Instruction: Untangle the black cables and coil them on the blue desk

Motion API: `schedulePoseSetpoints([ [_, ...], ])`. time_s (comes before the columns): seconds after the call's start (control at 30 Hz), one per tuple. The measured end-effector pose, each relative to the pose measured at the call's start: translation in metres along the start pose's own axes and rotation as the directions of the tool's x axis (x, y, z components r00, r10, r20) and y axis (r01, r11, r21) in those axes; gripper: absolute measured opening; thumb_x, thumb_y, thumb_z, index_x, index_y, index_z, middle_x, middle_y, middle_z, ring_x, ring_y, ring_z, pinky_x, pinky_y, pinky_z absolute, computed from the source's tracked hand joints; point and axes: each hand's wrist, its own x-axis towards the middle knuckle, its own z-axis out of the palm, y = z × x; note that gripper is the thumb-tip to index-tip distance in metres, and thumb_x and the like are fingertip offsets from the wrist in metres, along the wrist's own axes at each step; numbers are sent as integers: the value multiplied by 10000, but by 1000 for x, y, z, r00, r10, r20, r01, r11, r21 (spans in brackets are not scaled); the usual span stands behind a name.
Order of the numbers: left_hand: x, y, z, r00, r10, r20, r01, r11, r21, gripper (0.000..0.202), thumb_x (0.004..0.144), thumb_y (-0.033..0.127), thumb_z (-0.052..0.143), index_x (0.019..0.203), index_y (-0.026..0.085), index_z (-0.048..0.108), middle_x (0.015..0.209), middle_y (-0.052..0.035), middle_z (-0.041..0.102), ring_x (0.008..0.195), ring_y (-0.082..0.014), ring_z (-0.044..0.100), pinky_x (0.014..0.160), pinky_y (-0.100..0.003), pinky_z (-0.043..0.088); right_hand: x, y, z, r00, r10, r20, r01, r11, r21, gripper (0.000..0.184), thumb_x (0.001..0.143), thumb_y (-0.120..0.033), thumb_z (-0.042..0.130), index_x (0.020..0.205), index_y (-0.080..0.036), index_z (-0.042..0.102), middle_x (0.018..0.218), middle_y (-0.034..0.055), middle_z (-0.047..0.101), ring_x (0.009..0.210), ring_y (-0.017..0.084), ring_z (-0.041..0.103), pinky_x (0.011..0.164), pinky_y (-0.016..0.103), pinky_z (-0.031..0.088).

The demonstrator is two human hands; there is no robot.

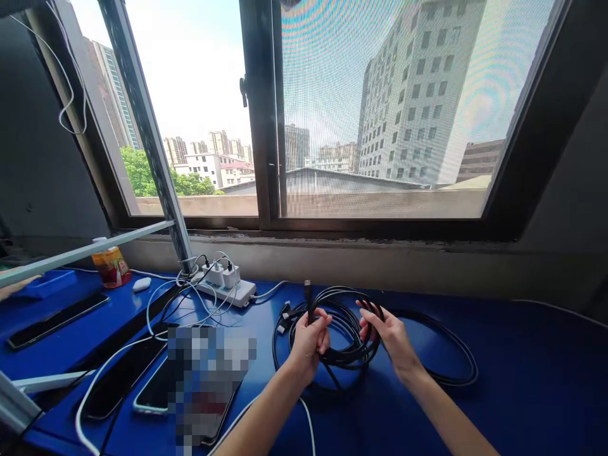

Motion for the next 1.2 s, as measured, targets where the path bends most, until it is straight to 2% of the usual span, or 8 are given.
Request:
schedulePoseSetpoints([
  [0.07,1,-3,0,1000,-10,-10,10,999,36,393,402,393,740,586,194,456,261,138,271,252,-15,225,362,-185,109,1,2,0,1000,32,-1,-32,999,20,477,387,-447,734,735,-144,611,429,-60,485,378,94,464,406,210,375],
  [0.27,2,-6,-2,1000,-4,-13,5,994,105,268,458,356,672,585,182,513,274,122,290,275,-46,309,375,-194,168,1,9,0,999,35,3,-35,998,59,412,413,-424,723,699,-148,614,406,-66,471,372,100,468,412,217,398],
  [0.43,8,-12,-6,989,-84,-119,93,993,71,100,542,209,601,603,173,531,284,118,285,292,-65,354,385,-197,221,2,18,-3,997,57,42,-59,997,47,366,500,-356,704,790,-141,645,455,-52,516,411,112,515,434,214,432],
  [0.57,9,-14,-9,978,-137,-156,145,988,45,27,599,134,555,618,152,550,306,107,319,312,-61,367,387,-188,249,7,28,-6,995,78,67,-81,996,28,287,544,-301,707,782,-153,650,463,-43,531,431,132,543,443,227,450],
  [0.87,7,-13,-9,967,-181,-180,188,982,23,99,695,75,506,654,139,570,329,92,355,336,-71,402,401,-181,312,13,40,-11,991,112,68,-114,993,30,278,551,-285,733,784,-157,650,496,-32,563,480,141,574,479,232,477],
  [1.03,6,-11,-7,962,-190,-194,199,980,29,188,727,33,424,652,138,562,318,81,357,334,-77,404,402,-178,310,13,40,-12,989,131,70,-134,990,44,265,560,-274,735,788,-164,653,501,-26,572,487,153,580,471,240,479],
  [1.2,5,-11,-7,959,-202,-198,211,977,21,171,734,46,431,670,138,560,339,74,374,351,-86,425,422,-185,325,11,38,-12,985,152,87,-157,986,52,268,582,-255,721,827,-165,661,508,-28,571,485,141,579,474,228,478],
])
